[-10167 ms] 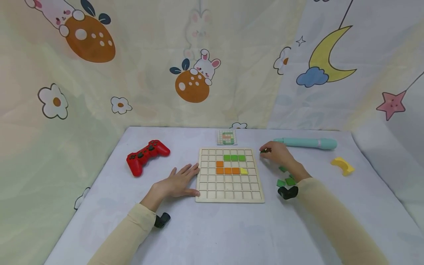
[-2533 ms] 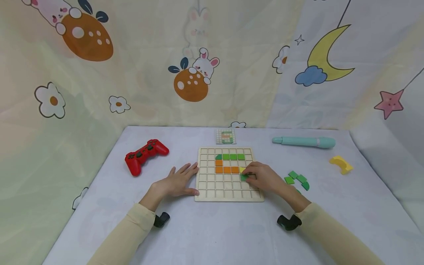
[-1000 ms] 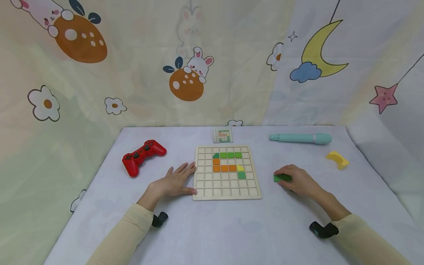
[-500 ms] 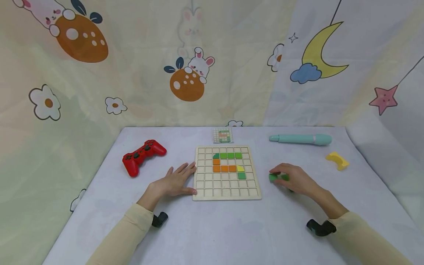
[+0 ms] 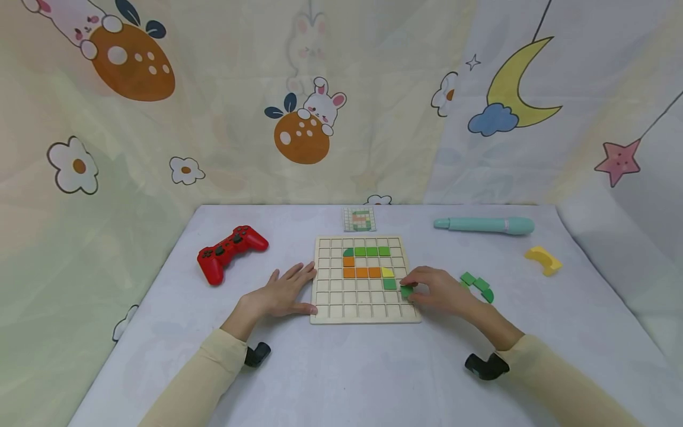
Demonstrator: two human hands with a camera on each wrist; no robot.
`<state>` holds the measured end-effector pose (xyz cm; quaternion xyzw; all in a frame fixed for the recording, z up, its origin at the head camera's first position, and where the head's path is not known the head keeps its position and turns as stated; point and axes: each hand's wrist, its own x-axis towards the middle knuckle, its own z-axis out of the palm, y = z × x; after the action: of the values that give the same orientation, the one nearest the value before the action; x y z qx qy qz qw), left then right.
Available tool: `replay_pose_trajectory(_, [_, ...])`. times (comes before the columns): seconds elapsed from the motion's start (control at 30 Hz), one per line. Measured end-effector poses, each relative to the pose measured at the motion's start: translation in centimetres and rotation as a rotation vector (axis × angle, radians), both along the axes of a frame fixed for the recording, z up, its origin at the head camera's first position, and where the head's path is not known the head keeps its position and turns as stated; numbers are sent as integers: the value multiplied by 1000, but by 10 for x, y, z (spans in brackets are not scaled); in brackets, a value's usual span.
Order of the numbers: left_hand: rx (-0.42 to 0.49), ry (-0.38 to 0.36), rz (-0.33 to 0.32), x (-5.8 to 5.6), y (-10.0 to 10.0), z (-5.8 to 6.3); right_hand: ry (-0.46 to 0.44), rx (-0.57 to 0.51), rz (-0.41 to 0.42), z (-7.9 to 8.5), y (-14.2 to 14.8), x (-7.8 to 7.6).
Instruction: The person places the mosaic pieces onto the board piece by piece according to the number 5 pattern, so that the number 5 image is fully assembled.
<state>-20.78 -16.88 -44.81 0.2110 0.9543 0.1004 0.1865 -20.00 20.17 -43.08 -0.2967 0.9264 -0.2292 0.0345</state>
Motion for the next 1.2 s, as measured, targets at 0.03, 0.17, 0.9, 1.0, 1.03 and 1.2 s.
replay_pose_trajectory(0.03, [3,0,-2,0,0,0,3,-3,9,-1,-4,0])
replay_pose_trajectory(0.17, [5,1,-6,0,0,0,23,36,27,-4,-18,1])
replay_pose_trajectory(0.9, [3,3,-2,-1,-1,-1,124,42,70,-10,-31,6])
replay_pose_trajectory(1.0, [6,5,0,-1,-1,-1,124,39,69,-11,-31,6])
replay_pose_trajectory(1.03, [8,6,0,0,-1,-1,123,41,67,-11,-31,6])
replay_pose_trajectory(1.2, [11,2,1,0,0,-1,104,48,53,-11,-32,7])
